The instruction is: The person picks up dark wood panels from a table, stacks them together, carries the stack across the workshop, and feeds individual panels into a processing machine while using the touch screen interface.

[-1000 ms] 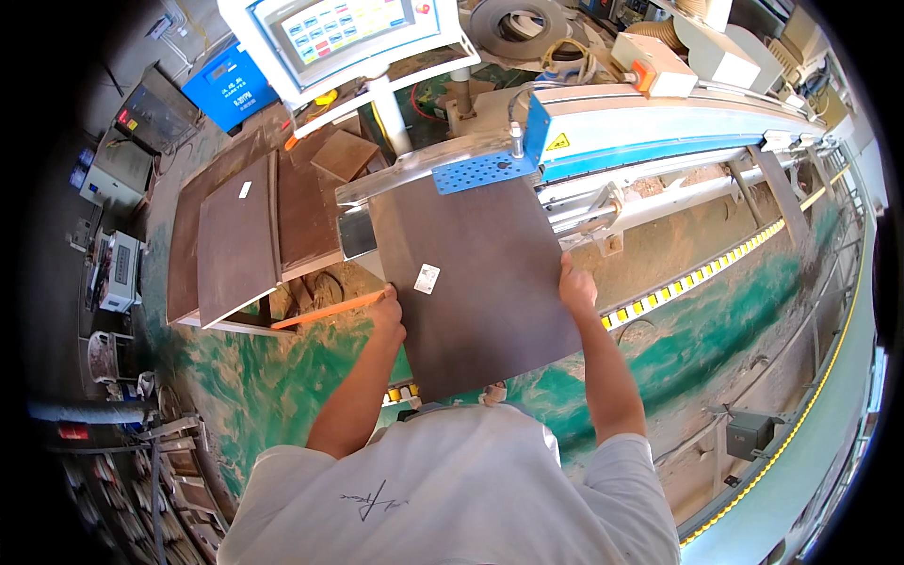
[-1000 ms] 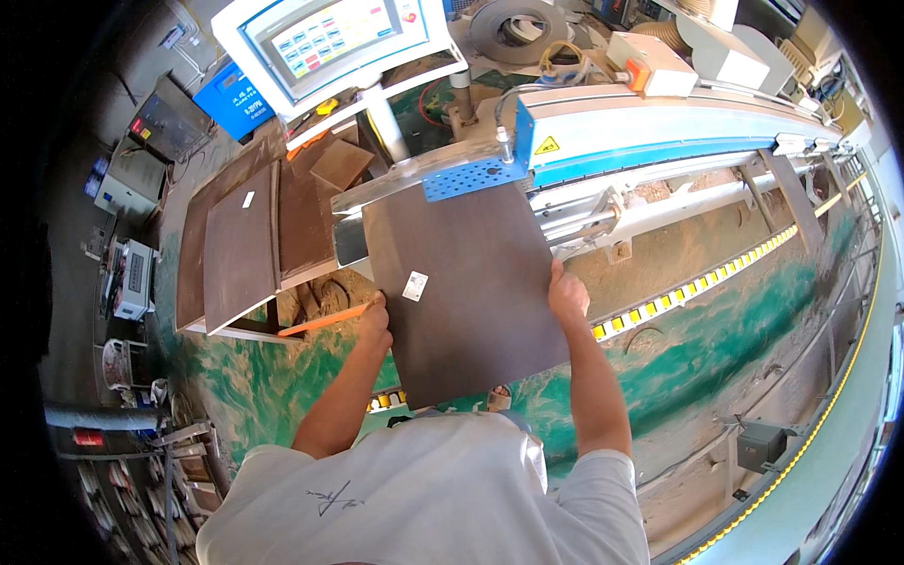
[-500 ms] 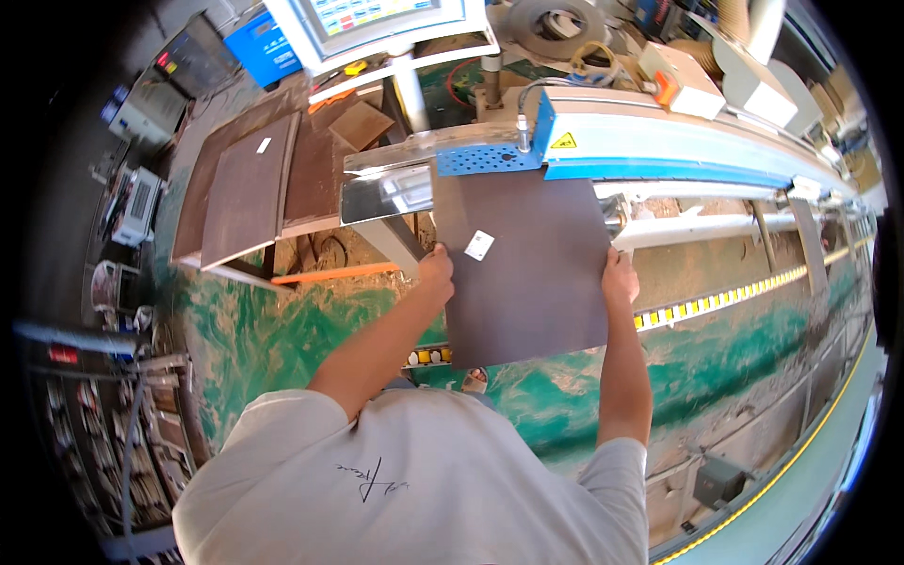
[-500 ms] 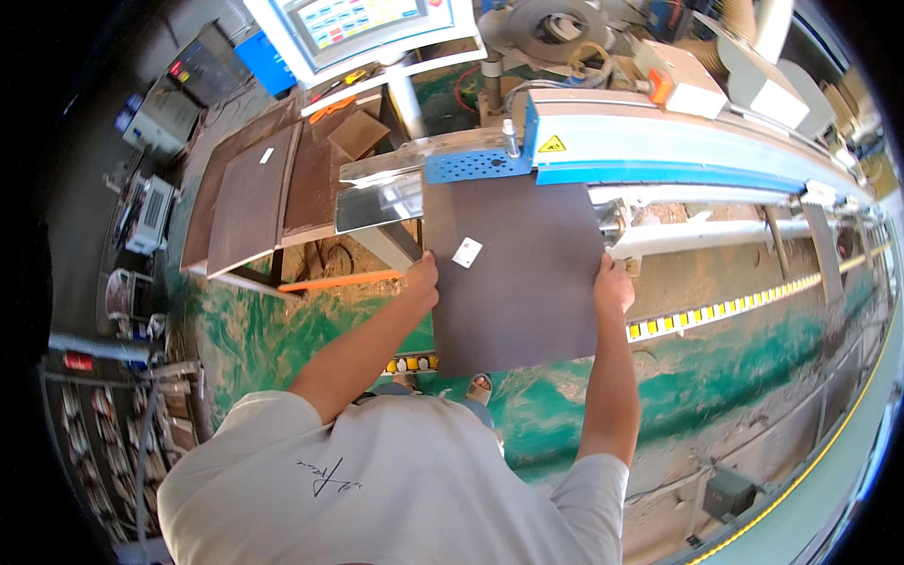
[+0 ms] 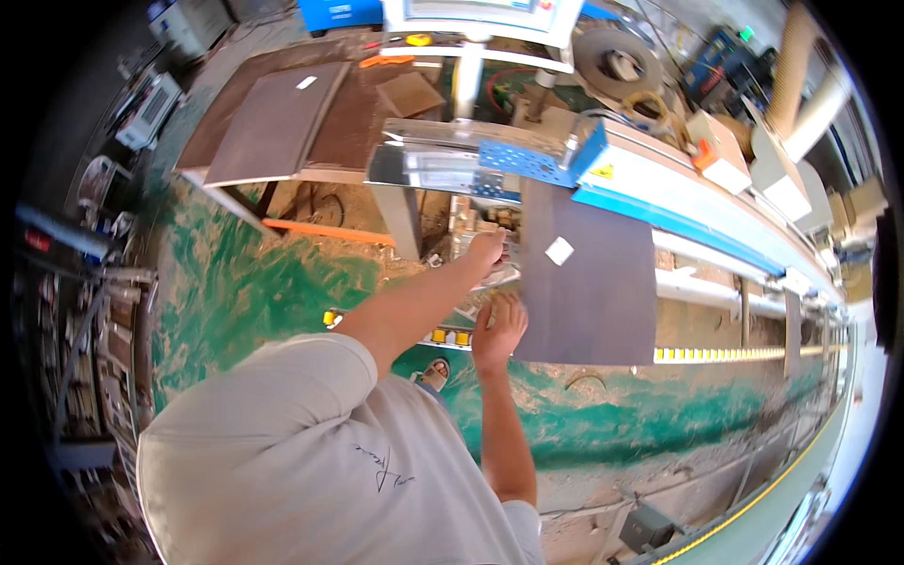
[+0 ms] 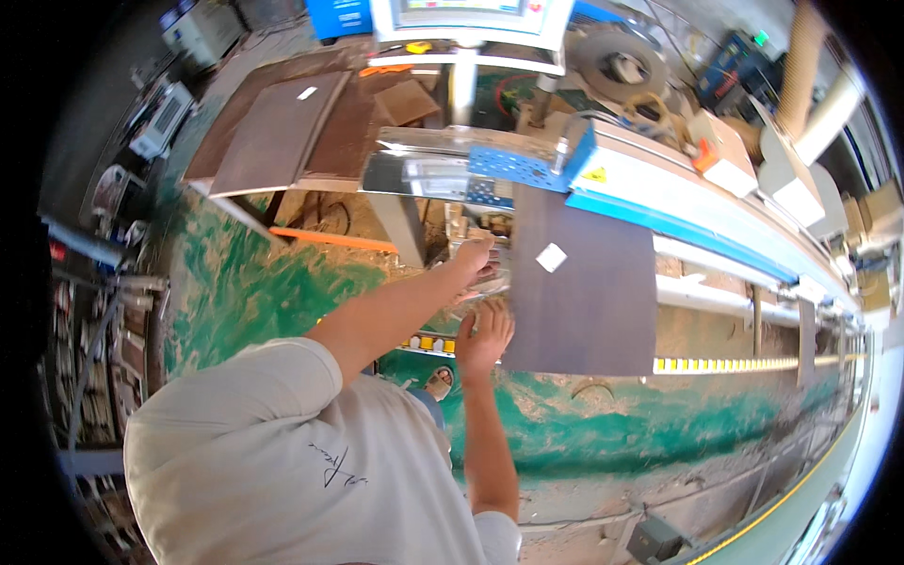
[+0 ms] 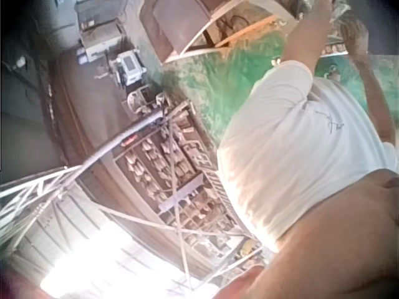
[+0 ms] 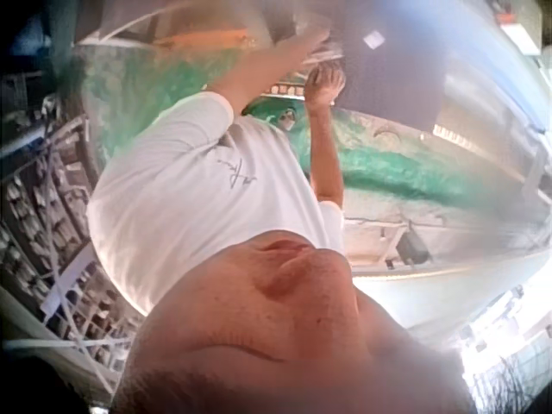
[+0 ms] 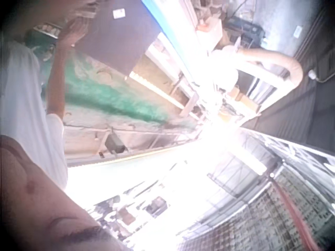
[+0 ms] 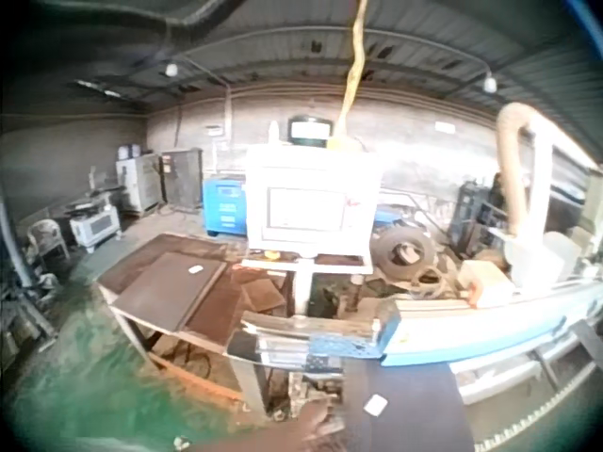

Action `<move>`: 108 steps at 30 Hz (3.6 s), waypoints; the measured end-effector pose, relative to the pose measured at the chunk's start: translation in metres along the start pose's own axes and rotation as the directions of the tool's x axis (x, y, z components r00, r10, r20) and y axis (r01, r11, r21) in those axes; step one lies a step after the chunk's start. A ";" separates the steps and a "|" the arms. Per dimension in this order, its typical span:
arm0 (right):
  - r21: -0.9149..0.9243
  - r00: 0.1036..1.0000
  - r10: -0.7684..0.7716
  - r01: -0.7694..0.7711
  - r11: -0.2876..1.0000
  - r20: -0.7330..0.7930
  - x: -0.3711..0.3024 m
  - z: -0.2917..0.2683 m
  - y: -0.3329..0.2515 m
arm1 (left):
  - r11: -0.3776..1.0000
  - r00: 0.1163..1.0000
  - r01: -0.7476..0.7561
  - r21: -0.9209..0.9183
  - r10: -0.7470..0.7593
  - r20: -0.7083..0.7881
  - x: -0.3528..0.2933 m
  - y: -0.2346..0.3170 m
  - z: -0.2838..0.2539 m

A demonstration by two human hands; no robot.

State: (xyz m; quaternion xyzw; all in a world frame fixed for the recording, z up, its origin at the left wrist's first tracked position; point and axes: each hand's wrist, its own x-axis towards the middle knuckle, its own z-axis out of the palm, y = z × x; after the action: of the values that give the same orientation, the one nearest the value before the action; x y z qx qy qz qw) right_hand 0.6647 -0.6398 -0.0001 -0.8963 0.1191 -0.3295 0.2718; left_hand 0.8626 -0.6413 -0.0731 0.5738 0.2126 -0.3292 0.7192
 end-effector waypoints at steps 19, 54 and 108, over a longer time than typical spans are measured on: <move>-0.476 0.736 0.522 -0.306 0.824 0.431 -0.043 0.110 -0.055 | 0.935 0.926 -0.270 -0.228 0.188 -0.326 0.005 0.240 -0.574; 0.212 0.453 0.535 -0.867 0.451 0.713 0.014 0.324 -0.261 | 0.887 0.833 -0.213 0.410 0.384 -0.399 -0.076 0.235 -0.721; -0.437 0.551 0.789 -0.660 0.611 0.271 0.076 -0.002 0.106 | 0.993 0.944 -0.111 0.037 0.117 -0.309 -0.033 0.072 -0.193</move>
State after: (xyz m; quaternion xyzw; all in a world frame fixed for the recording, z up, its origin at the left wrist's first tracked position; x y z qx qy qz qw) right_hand 0.7171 -0.7581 -0.0189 -0.8421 0.4636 0.0457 0.2717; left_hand 0.9058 -0.4384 -0.0499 0.6367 0.2863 -0.1946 0.6890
